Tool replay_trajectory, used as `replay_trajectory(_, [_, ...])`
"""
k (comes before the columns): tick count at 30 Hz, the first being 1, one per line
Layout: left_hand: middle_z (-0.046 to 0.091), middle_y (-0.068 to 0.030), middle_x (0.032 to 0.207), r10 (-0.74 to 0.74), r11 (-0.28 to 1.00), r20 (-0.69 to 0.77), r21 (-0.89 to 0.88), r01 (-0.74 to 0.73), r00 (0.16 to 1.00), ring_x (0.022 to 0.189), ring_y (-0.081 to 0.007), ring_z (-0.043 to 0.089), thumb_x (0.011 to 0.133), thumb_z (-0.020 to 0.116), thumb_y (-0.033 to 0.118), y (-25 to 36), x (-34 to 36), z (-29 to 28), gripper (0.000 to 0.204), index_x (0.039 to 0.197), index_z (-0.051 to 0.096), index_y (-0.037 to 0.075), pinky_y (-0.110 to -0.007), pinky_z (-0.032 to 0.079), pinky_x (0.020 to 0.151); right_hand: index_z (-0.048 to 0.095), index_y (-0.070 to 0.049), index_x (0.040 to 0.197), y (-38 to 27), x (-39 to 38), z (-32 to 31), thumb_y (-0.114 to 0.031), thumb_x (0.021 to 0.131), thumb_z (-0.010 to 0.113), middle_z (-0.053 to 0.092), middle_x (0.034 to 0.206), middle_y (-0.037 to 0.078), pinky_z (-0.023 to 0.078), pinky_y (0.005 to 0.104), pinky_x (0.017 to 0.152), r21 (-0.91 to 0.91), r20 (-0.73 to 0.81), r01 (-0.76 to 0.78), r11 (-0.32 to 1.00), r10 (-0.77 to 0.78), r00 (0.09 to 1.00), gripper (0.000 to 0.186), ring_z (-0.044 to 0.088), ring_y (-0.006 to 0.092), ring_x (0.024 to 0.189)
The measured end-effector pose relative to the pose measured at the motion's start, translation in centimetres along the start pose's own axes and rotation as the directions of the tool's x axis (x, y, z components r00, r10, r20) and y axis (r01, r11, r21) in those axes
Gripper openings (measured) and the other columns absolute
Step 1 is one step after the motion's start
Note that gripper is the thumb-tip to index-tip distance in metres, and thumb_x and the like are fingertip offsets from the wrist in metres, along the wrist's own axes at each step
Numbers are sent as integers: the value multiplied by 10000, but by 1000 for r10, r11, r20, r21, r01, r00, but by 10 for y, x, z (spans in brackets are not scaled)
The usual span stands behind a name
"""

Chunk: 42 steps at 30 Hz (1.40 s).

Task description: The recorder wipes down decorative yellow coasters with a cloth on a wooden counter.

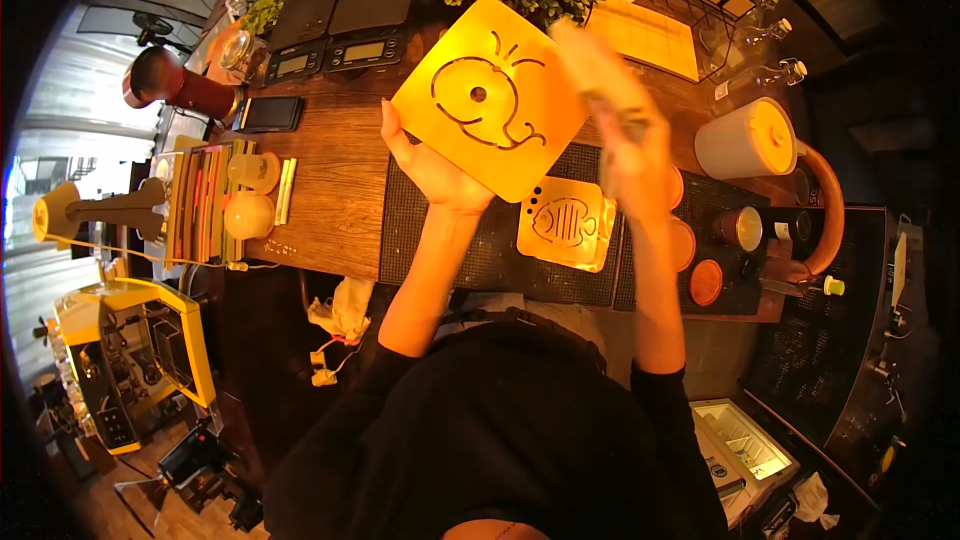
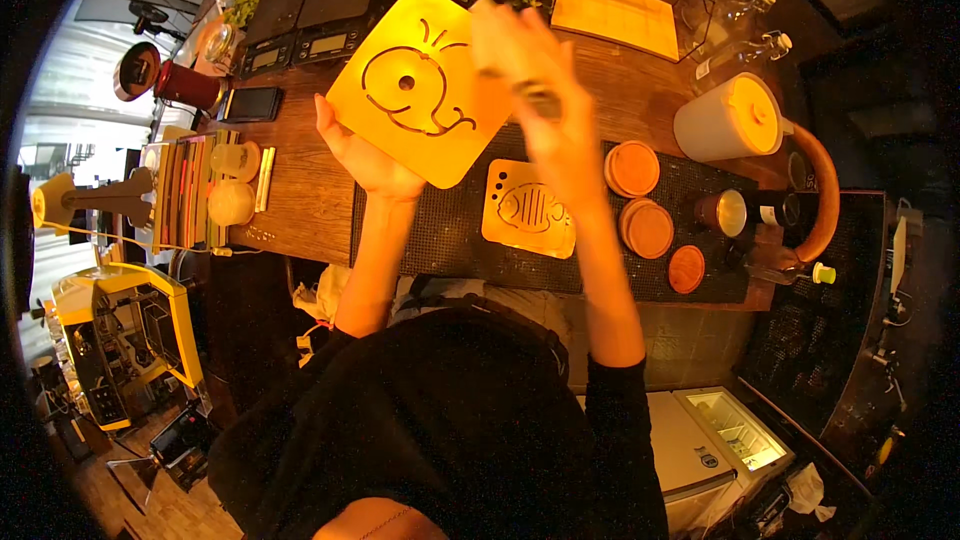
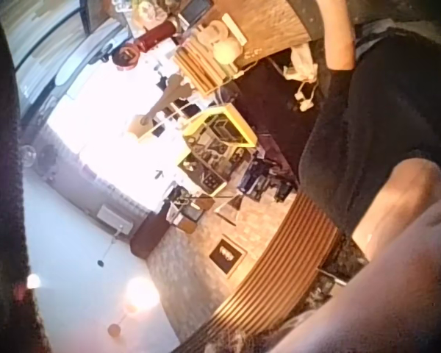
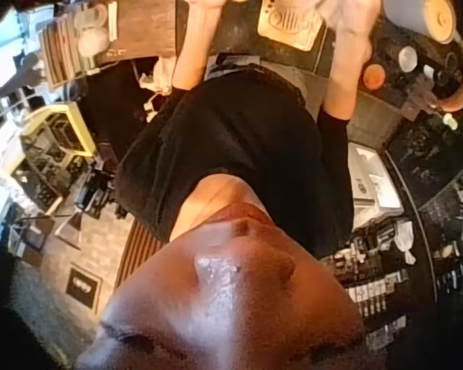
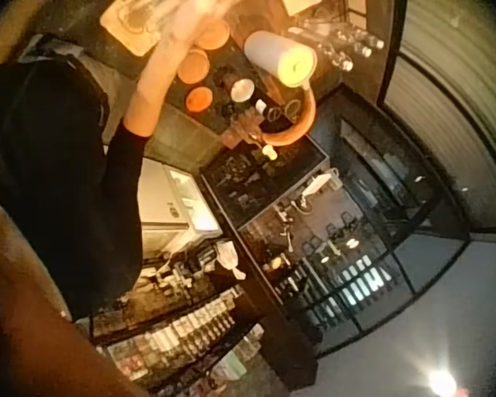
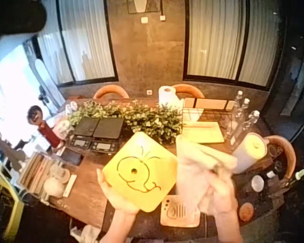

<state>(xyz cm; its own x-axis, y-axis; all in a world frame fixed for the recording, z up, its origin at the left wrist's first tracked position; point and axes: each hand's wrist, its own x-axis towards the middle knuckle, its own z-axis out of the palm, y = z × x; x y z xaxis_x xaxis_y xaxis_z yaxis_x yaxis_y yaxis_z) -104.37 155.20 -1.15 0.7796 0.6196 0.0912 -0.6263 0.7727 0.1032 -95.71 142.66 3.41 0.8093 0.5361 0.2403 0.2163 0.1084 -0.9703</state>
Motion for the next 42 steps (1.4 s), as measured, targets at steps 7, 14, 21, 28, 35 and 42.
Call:
replay_trajectory(7, [461,-88,1239,319,896,-231,390,-213,919,1106,-254,461,831,363,560,1,-1,-9,636,1219,435,61,-381,375,932,528,-36,1159,31,-27,38,-12,660,482,474,1265,119,120,451,1056,-323,428,417,850,-261,865,501,335,277,1262])
replay_trajectory(14, [470,-75,1221,239,928,-203,337,-161,950,1083,-256,469,824,369,572,10,-11,-11,643,1217,438,68,-382,378,926,560,-28,1082,5,-42,5,11,656,511,545,1175,128,201,443,1045,-80,698,298,951,-160,698,430,441,273,1180])
replay_trajectory(21, [432,-73,1268,166,975,-132,172,-142,977,1128,-262,438,821,360,603,10,-11,-6,664,1249,411,97,-416,367,944,561,7,1033,9,-42,-52,-46,769,463,596,1025,118,345,351,960,430,583,-530,731,224,781,287,530,208,1020])
replay_trajectory(28, [404,-75,1300,142,977,-65,172,-129,988,1160,-250,416,836,335,590,1,-10,4,681,1288,366,81,-407,344,970,504,34,1088,23,-34,-43,-135,798,490,533,1126,160,378,337,920,512,86,-275,813,270,959,337,501,225,1053])
replay_trajectory(35, [412,-98,1291,339,860,-70,428,-279,938,1164,-249,414,853,320,550,-7,-5,26,683,1290,351,26,-375,339,974,553,3,1118,9,-18,26,-2,571,565,532,1172,142,343,433,928,-379,445,567,732,-393,805,547,457,352,1087])
replay_trajectory(42, [436,-105,1269,322,855,-175,476,-207,930,1139,-252,441,852,319,548,-6,-4,15,669,1264,385,25,-372,356,955,566,-1,1098,9,-32,23,-60,589,633,547,1162,111,357,419,902,-452,434,536,713,-350,830,517,483,342,1010])
